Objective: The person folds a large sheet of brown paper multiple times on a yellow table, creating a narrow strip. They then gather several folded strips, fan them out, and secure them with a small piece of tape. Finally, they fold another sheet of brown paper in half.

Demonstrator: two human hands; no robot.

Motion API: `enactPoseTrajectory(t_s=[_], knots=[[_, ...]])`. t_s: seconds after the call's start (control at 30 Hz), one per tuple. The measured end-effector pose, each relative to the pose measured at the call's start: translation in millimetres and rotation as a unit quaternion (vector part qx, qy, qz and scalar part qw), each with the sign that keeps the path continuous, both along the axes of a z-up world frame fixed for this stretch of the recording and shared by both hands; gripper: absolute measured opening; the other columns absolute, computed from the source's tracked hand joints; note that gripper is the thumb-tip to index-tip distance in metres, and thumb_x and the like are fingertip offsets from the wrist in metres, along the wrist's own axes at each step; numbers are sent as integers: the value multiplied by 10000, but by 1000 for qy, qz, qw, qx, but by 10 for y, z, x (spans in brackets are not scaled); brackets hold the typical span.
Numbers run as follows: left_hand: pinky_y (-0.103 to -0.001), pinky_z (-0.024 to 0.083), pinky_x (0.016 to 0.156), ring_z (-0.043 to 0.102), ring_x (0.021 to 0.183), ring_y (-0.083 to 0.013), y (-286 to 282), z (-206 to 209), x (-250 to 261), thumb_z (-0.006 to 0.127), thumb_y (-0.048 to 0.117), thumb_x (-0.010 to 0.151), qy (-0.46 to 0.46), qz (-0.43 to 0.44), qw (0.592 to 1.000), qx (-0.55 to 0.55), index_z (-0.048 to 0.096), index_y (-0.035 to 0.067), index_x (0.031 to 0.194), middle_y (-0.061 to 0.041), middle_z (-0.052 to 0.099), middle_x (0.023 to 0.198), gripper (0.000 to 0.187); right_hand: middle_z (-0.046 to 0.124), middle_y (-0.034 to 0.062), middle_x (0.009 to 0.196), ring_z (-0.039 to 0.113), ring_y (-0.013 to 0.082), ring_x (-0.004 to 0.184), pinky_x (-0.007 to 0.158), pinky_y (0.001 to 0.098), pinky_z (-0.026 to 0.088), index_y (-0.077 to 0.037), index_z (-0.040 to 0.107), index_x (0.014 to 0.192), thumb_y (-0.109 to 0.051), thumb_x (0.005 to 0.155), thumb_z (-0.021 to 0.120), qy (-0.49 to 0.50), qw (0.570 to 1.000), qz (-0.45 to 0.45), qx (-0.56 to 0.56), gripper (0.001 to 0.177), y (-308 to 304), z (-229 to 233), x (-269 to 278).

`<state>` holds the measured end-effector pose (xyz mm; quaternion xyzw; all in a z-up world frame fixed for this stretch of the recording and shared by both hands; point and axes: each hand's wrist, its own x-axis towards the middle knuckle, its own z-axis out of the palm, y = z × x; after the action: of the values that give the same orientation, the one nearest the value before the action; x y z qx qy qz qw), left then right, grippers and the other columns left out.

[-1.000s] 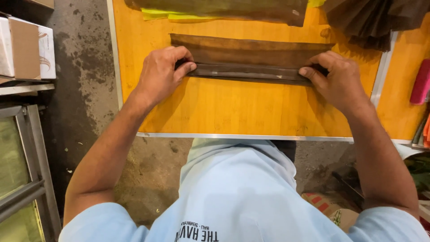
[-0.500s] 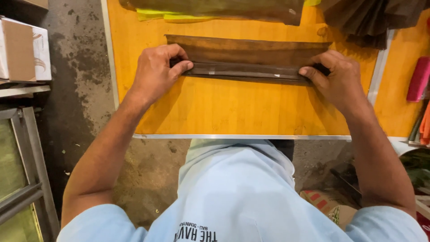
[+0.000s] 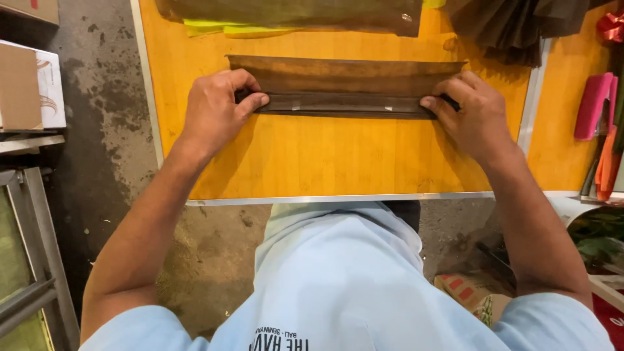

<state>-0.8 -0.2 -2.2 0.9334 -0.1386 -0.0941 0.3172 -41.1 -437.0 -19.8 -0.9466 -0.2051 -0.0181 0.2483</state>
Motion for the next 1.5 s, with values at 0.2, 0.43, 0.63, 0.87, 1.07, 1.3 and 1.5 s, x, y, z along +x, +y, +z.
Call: enactPoseTrajectory(t_s=[0.2,0.43,0.63,0.87,1.07,1.3,1.5], knots=[[-468,484,737,595,868,-262,-32,-13,-82,829,205,964,-100,-39,992,74,730,135,1049,-47,579,947,148,656,122,1036,640,275,856,625,393,459,5,768,1116,-150,1098,816,-45,997,8,-69,163,-141,-37,-29],[-392,554,916,601,1148,-292,-267,131,-125,801,241,880,-282,-250,895,238,709,299,1367,-158,631,1338,499,668,151,1062,656,310,886,706,413,504,27,755,1143,-56,1099,781,-44,998,26,-24,98,-156,20,-7],[-391,559,829,581,1174,-304,-224,18,-198,702,-28,867,-247,-298,906,170,669,79,1356,-141,578,1354,502,642,216,1099,659,348,964,806,413,535,96,739,1139,11,1052,790,-14,999,37,17,132,-254,66,4],[-414,459,950,524,1234,-288,-197,17,-243,624,-30,985,-260,-290,907,157,630,69,1439,-45,566,1547,464,688,285,1146,664,385,1019,873,438,565,144,735,1227,189,1056,666,-111,994,18,0,189,-278,244,-4],[-424,461,892,524,1183,-312,-198,60,-254,617,-56,982,-249,-285,917,129,647,50,1404,-71,593,1514,436,705,199,1153,664,348,1049,853,464,517,3,708,1144,-61,1066,694,-281,947,155,-2,102,439,557,-133],[-368,471,966,538,1218,-262,-213,-48,-286,535,92,1025,-276,-252,919,125,655,129,1300,-5,621,1435,302,721,170,1290,664,336,1230,1023,422,547,10,737,1199,-54,1034,654,-209,959,187,-34,196,1044,508,-72],[-355,480,978,555,1211,-253,-169,-24,-254,525,136,1056,-264,-248,927,95,661,99,1306,-36,650,1399,286,727,193,1231,684,347,1164,1026,417,557,43,729,1200,-70,1064,602,-199,959,198,-43,218,861,107,-76]])
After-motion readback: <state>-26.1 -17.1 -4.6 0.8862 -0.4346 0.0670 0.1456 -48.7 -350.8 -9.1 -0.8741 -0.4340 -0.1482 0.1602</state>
